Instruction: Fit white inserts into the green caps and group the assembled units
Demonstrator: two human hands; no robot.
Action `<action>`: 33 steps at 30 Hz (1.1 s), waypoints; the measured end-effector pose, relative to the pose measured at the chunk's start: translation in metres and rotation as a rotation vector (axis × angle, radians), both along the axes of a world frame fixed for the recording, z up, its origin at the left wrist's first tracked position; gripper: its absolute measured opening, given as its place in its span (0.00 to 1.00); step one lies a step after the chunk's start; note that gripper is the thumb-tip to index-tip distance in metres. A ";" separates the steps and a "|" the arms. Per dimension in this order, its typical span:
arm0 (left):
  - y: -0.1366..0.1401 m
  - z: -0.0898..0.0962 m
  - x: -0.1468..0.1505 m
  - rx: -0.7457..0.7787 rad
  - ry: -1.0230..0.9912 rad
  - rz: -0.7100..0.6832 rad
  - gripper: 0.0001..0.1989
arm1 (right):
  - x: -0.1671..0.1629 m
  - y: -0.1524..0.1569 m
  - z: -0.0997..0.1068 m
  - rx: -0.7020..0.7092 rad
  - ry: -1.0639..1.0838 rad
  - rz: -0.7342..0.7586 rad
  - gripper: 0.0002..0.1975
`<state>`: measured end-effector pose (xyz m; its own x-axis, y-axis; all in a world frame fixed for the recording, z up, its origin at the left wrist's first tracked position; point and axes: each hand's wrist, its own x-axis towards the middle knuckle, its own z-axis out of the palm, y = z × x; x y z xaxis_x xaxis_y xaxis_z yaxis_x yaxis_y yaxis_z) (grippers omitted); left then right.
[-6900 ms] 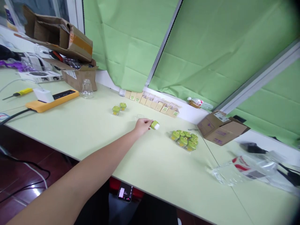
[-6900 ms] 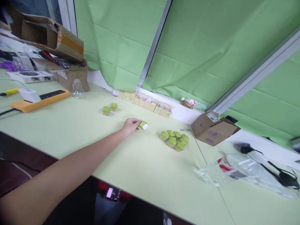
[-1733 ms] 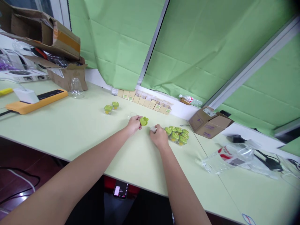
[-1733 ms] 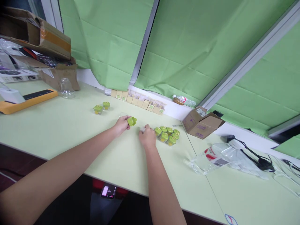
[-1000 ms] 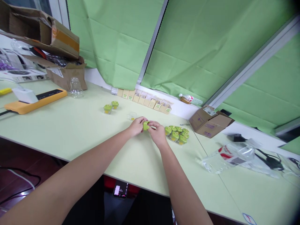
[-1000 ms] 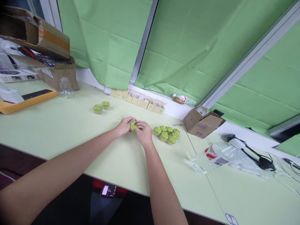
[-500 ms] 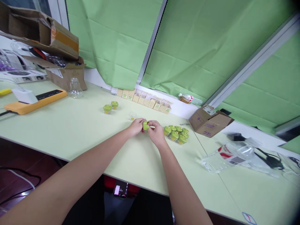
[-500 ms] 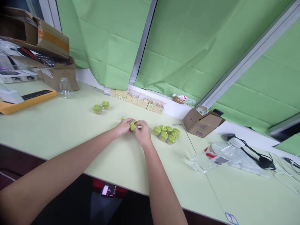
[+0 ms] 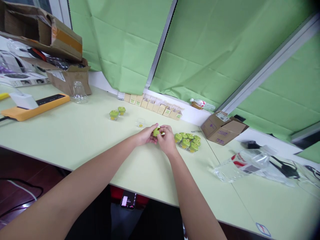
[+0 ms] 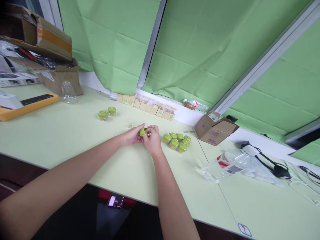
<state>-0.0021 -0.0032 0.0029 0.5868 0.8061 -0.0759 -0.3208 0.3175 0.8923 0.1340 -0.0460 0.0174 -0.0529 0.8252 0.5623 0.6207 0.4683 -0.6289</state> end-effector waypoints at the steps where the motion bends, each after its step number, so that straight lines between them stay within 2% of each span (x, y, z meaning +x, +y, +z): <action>1: -0.001 0.001 0.000 -0.004 -0.022 0.004 0.21 | 0.000 0.000 0.000 0.001 -0.011 0.000 0.03; 5: -0.003 0.004 0.004 -0.034 -0.058 0.069 0.14 | -0.001 0.001 -0.003 0.007 -0.054 0.003 0.02; 11: 0.005 0.004 0.003 -0.074 -0.052 0.224 0.13 | -0.004 0.002 -0.003 0.034 -0.004 -0.017 0.04; 15: 0.009 0.007 -0.003 -0.103 -0.031 0.323 0.15 | 0.003 0.005 0.000 0.057 0.199 -0.145 0.07; 18: 0.007 0.007 -0.005 -0.107 0.014 0.305 0.15 | 0.011 0.008 0.000 -0.041 0.396 -0.180 0.08; 20: 0.005 0.006 -0.005 -0.077 0.038 0.269 0.17 | 0.013 0.010 -0.001 -0.088 0.436 -0.204 0.08; 25: 0.004 0.004 -0.006 0.049 0.101 0.266 0.20 | 0.015 0.011 -0.005 -0.103 0.333 -0.291 0.11; 31: 0.005 0.001 -0.005 0.151 0.164 0.339 0.26 | 0.020 0.014 -0.011 -0.093 0.122 -0.287 0.16; 33: 0.006 -0.003 -0.005 0.211 0.181 0.367 0.24 | 0.021 0.015 -0.012 -0.088 0.064 -0.291 0.17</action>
